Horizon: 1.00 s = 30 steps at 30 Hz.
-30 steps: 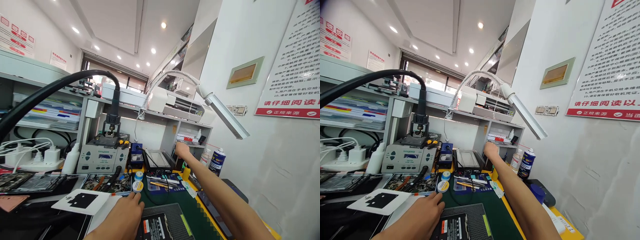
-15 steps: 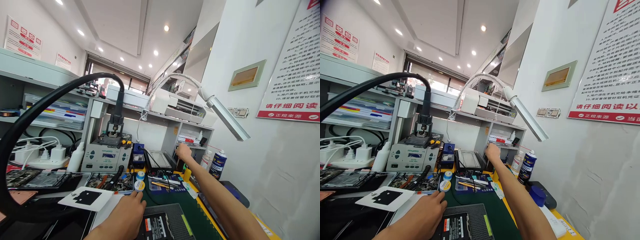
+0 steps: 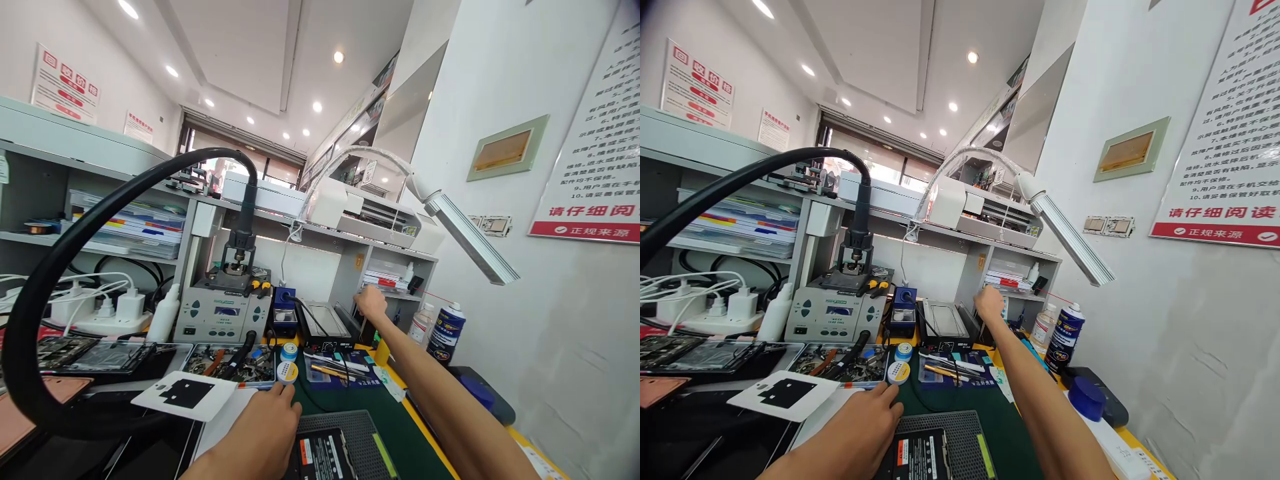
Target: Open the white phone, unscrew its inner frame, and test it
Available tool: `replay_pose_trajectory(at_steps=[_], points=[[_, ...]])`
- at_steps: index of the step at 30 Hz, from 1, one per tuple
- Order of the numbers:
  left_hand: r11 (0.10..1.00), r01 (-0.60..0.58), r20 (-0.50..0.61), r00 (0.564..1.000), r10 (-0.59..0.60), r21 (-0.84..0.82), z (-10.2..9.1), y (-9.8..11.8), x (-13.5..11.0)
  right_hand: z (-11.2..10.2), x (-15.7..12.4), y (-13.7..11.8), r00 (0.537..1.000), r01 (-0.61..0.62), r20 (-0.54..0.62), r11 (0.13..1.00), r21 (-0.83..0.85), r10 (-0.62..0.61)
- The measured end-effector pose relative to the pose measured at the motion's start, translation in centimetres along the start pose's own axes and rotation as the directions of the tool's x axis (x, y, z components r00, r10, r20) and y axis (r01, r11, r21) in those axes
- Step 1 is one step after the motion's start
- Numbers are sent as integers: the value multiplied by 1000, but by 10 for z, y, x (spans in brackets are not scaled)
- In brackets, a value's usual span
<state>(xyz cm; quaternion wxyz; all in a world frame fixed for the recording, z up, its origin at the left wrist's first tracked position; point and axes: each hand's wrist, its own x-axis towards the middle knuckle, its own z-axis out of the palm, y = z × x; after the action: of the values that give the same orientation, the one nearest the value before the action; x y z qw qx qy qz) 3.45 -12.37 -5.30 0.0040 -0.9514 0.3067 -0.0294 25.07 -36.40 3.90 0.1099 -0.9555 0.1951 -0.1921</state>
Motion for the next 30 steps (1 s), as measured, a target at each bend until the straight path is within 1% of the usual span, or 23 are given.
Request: replay_pose_trajectory(at_steps=[5, 7, 10, 13, 15, 17, 18, 20, 21, 24, 26, 27, 28, 29, 30], points=[[1000, 0, -21, 1000, 0, 3, 3, -1, 2, -21, 3, -2, 997, 35, -72, 997, 71, -30], [1000, -2, -35, 999, 2, 2, 3, -1, 2, -32, 2, -3, 992, 78, -109, 991, 111, -66], [1000, -5, -48, 999, 5, -7, 5, -1, 2, -52, -7, -2, 974, 175, -174, 967, 185, -143], [1000, -14, -58, 998, 13, -18, 7, -3, 2, -72, -26, 7, 946, 279, -248, 917, 285, -210], [999, -22, -63, 998, 20, -30, 8, -4, 3, -83, -46, 17, 927, 339, -289, 865, 370, -240], [999, -26, -68, 997, 22, -47, 10, -5, 3, -91, -71, 29, 917, 382, -301, 799, 465, -263], [998, -26, -70, 997, 22, -59, 11, -6, 4, -93, -85, 34, 915, 397, -289, 760, 515, -283], [995, -28, -77, 997, 21, -91, 12, -8, 4, -92, -112, 43, 907, 415, -222, 672, 614, -357], [993, -27, -81, 997, 18, -112, 12, -10, 4, -89, -125, 45, 896, 416, -179, 624, 662, -407], [981, -10, -89, 996, -8, -193, 10, -18, 5, -72, -156, 43, 834, 389, -68, 497, 776, -547], [968, 12, -89, 995, -36, -250, 5, -26, 4, -57, -170, 36, 793, 362, -30, 432, 826, -609], [952, 20, -93, 994, -51, -304, 2, -30, 3, -51, -175, 33, 775, 352, -21, 405, 844, -631], [925, 22, -98, 993, -65, -380, -3, -34, 2, -44, -180, 30, 760, 346, -19, 379, 858, -650], [871, 18, -105, 991, -79, -490, -9, -36, 1, -39, -184, 27, 744, 348, -24, 357, 867, -667], [798, 6, -107, 990, -88, -602, -14, -38, 0, -34, -187, 26, 729, 357, -36, 335, 872, -684]])
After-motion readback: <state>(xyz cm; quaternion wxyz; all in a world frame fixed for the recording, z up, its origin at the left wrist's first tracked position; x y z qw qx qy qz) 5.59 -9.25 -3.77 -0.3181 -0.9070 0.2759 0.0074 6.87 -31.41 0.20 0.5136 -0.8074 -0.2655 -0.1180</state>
